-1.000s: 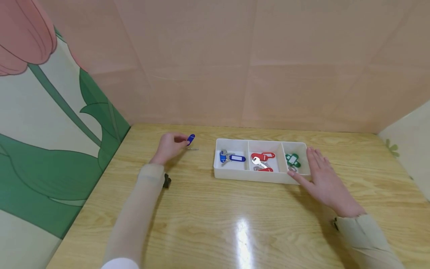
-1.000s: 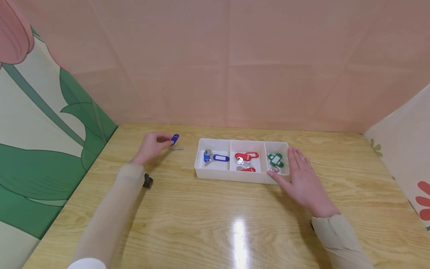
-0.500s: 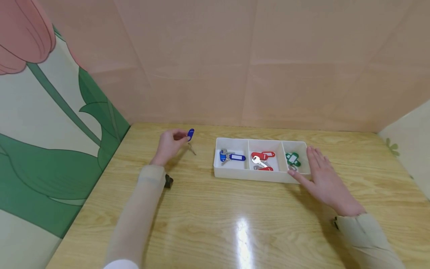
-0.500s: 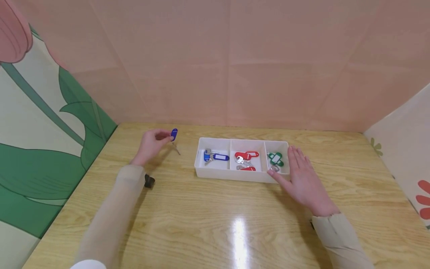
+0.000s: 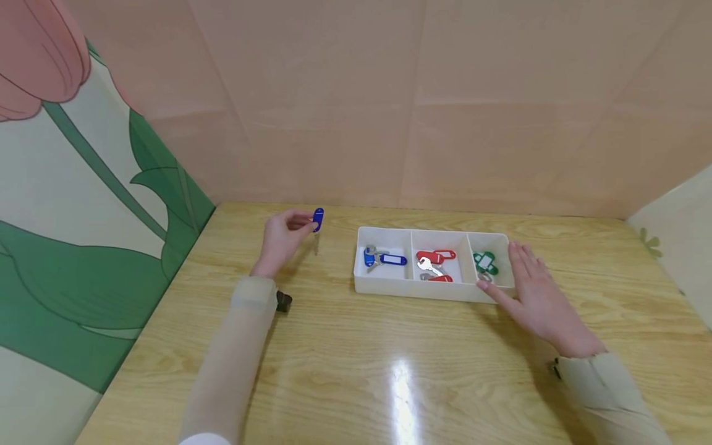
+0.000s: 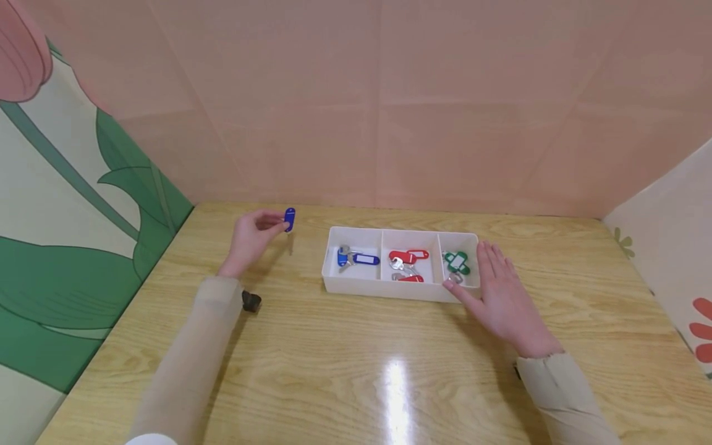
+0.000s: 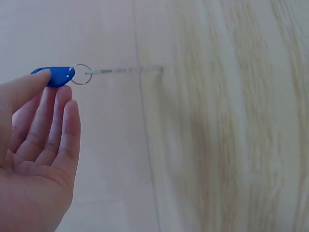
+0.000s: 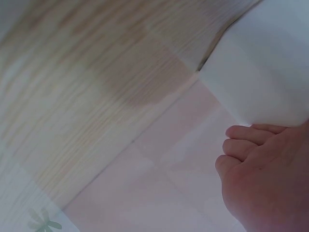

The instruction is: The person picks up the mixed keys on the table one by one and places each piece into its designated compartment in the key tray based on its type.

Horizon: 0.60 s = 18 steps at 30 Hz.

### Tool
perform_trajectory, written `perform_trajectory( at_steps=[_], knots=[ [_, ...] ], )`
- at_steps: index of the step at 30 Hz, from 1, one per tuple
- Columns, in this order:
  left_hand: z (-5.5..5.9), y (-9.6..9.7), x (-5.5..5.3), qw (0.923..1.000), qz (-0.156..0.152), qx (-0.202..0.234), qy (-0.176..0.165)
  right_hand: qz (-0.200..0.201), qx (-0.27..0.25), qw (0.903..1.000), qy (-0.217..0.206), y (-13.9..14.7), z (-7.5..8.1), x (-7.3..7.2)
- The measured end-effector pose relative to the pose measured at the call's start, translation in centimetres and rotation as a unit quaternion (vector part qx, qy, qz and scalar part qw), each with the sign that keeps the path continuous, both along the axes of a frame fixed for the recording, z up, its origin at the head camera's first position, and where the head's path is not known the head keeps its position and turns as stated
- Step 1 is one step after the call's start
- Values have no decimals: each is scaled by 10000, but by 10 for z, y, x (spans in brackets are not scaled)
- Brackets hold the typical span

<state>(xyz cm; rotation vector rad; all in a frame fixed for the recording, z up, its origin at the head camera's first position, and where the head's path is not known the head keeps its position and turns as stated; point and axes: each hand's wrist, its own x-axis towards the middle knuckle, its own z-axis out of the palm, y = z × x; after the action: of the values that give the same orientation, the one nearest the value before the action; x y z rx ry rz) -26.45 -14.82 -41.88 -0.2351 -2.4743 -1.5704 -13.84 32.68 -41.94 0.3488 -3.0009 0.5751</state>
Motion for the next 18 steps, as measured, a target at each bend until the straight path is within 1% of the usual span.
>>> perform_trajectory(
  at_steps=[11, 18],
  knots=[
    [6, 7, 7, 9997, -10, 186, 162, 41, -24, 10000, 64, -1, 1, 0],
    [6, 11, 10, 9991, -27, 392, 172, 26, -19, 10000, 37, -1, 0, 1]
  ],
)
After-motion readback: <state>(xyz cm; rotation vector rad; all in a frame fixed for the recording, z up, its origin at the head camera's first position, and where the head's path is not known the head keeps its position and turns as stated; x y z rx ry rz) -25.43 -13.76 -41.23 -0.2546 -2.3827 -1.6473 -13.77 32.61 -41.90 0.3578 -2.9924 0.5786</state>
